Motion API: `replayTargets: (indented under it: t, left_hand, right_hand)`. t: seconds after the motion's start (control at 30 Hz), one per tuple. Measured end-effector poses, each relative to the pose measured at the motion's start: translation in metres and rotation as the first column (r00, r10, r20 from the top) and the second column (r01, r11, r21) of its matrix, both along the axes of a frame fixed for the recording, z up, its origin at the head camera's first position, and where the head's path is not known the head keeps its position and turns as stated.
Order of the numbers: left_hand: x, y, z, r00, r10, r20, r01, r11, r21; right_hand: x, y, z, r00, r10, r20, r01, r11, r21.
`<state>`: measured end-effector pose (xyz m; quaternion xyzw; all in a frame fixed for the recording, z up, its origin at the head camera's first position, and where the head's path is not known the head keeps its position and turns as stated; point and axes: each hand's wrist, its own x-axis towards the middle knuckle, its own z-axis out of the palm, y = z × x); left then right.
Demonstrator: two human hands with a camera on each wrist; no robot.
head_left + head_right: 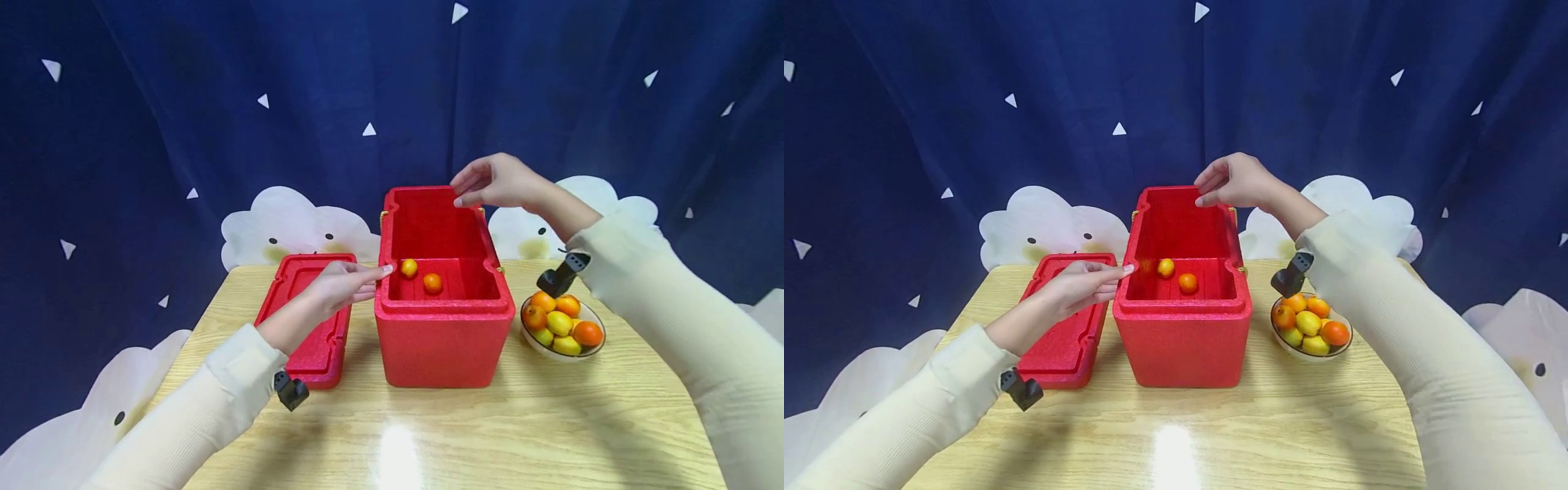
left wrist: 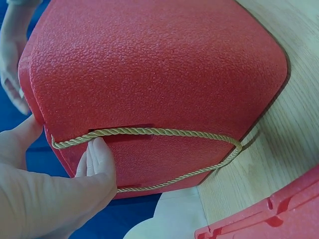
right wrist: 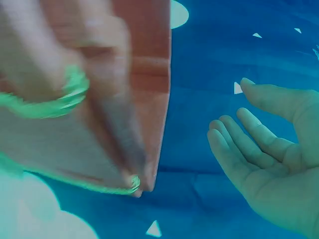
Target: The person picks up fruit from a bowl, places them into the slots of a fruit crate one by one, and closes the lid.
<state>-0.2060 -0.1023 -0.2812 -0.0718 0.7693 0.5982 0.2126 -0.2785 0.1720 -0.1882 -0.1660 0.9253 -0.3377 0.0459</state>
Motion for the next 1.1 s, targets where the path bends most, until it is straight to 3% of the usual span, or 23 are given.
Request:
replayTargets:
  t: [0.53,1.1]
  left_hand:
    - [-0.002,-0.002,-0.005,1.0,-0.002,-0.029,0.002,1.0,-0.014]
    - [-0.001,0.002,-0.005,0.999,0.007,-0.032,-0.007,1.0,-0.007]
  right_hand:
    - [0.032,0.078,-0.059,1.0,-0.015,-0.025,0.015,1.0,0.003]
    - [0.064,0.155,-0.137,0.996,-0.077,0.051,0.076,0.997,0.03]
